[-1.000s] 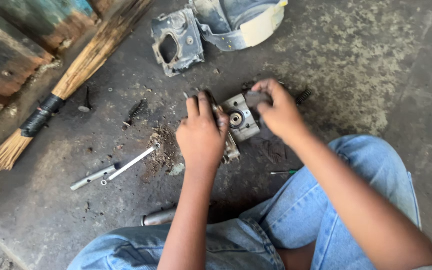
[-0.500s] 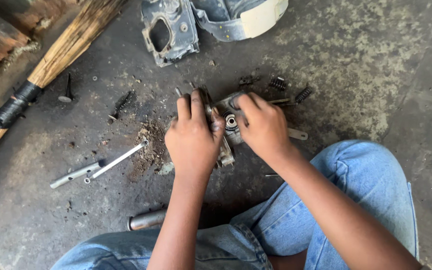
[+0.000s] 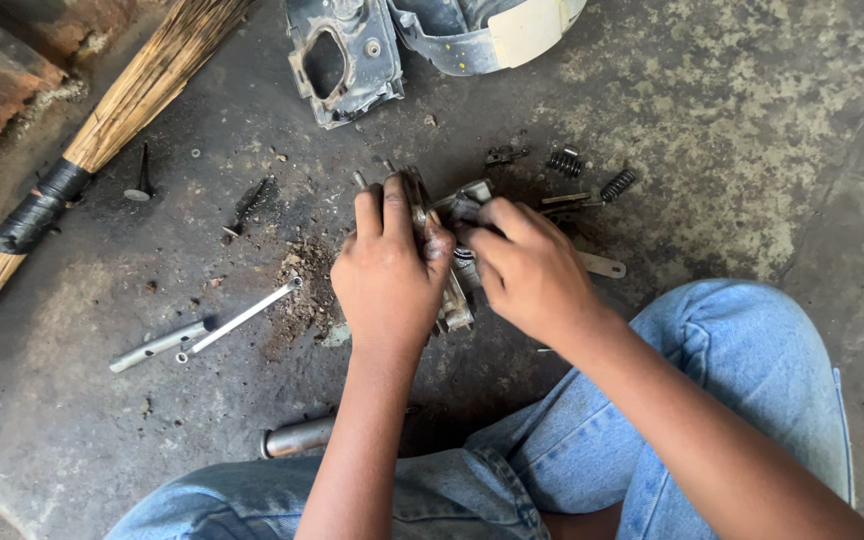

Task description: The person sits on the floor and cleans a disassembled engine cylinder head using a rag. They wipe the exterior surfaces and the internal valve seats, rotating the part to access different areas. The person also wipes their hands with the rag during the process.

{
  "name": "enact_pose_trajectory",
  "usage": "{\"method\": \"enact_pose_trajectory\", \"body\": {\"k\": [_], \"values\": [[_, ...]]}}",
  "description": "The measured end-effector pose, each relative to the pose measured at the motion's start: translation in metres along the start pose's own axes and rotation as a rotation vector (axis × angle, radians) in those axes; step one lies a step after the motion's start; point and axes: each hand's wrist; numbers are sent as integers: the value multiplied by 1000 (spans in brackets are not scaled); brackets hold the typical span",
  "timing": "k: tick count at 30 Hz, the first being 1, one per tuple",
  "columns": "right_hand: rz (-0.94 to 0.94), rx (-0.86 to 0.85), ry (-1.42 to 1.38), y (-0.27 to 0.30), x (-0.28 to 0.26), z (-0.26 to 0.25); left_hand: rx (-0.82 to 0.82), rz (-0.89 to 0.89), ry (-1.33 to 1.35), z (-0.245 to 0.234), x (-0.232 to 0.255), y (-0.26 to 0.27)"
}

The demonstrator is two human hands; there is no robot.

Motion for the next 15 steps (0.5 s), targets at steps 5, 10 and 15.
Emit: {"method": "enact_pose_trajectory", "body": {"k": [5, 10, 15], "values": [[-45, 14, 111, 11, -1, 7, 13, 0, -18, 3, -3, -3], [117, 208, -90, 15, 13, 11, -4, 7, -12, 2, -4, -4], [461, 519, -476, 13, 70, 9, 0, 18, 4, 2, -5, -1]]}}
Point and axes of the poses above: each hand's wrist, its own y-axis away from the middle knuckle, its own z-axis out of the palm, x = y × z, and after that the axes turned 6 degrees about -y, right-handed
